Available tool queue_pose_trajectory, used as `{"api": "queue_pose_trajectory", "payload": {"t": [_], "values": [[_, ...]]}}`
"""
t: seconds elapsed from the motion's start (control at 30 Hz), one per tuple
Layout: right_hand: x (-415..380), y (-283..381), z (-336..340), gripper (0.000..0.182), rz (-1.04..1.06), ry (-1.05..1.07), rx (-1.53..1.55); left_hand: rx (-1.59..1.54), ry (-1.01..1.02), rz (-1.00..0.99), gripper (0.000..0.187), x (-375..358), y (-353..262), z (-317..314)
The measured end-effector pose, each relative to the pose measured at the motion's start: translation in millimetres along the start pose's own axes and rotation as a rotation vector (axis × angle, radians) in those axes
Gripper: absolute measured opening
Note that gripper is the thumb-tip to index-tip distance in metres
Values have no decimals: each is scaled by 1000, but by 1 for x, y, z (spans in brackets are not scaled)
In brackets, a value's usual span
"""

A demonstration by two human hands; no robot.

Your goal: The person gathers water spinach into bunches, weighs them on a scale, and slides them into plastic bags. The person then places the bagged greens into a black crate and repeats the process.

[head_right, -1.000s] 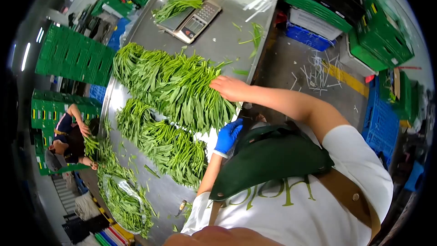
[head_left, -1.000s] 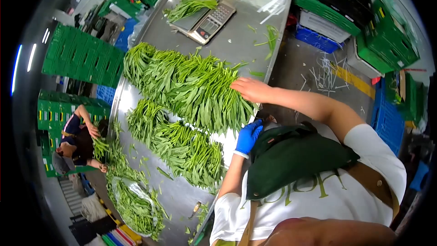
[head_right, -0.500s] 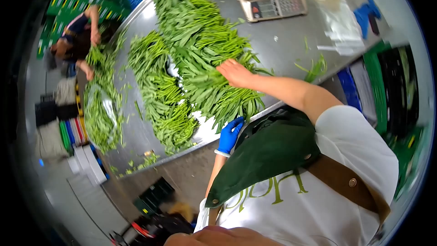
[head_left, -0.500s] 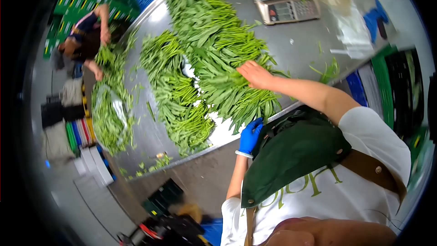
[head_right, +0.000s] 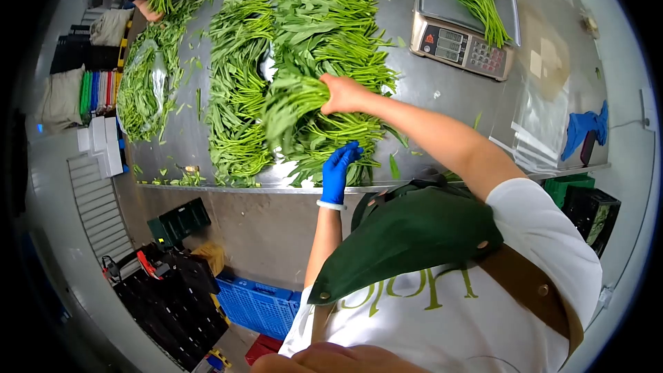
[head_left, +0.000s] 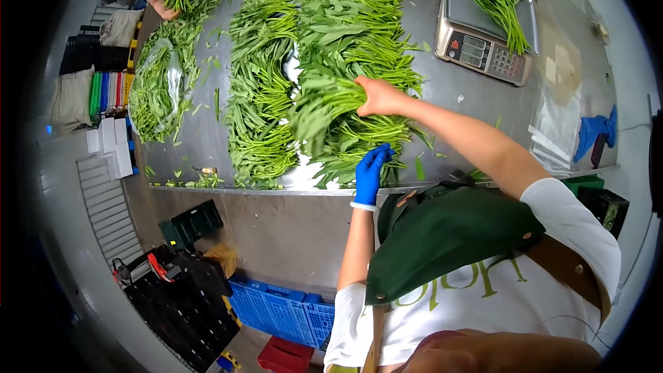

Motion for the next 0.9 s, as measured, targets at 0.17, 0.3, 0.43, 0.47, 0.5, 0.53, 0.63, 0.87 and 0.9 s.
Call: {"api": "queue_pose_trajectory", "payload": {"t": [0.17, 0.3, 0.43, 0.47, 0.5, 0.53, 0.63, 0.87, 0.9], "values": [[1, -31, 2, 75, -122, 100, 100, -321, -98, 42, 25, 49, 11, 20], [-6, -16, 2, 77, -88, 86, -86, -546, -128, 133, 26, 67, 17, 15], [-45, 32, 5, 76, 242, -119, -569, -614, -76, 71, 25, 91, 46, 27], [-52, 38, 1, 78, 261, -95, -608, -573, -55, 53, 19, 94, 50, 31], [-54, 34, -7, 81, 212, 4, -565, -398, -70, -5, 14, 92, 44, 32], [-56, 31, -15, 85, 161, 102, -519, -143, -114, -70, 11, 89, 36, 36], [-57, 39, -17, 84, 252, -45, -747, -240, -179, -28, 11, 85, 47, 39], [-18, 16, 9, 66, -60, -40, -107, -640, -97, -61, 44, 73, -22, 0], [-15, 12, 16, 65, -89, -98, 77, -642, -99, -21, 45, 71, -26, -3]]}}
Point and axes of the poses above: each hand's wrist, its own x-axis towards the middle knuckle, its own z-axis out of the back of the hand, y = z × x, the point moved 6 cm from there along x, towards the middle knuckle, and after that the axes turned 4 degrees about -x, right-handed, at the moved point
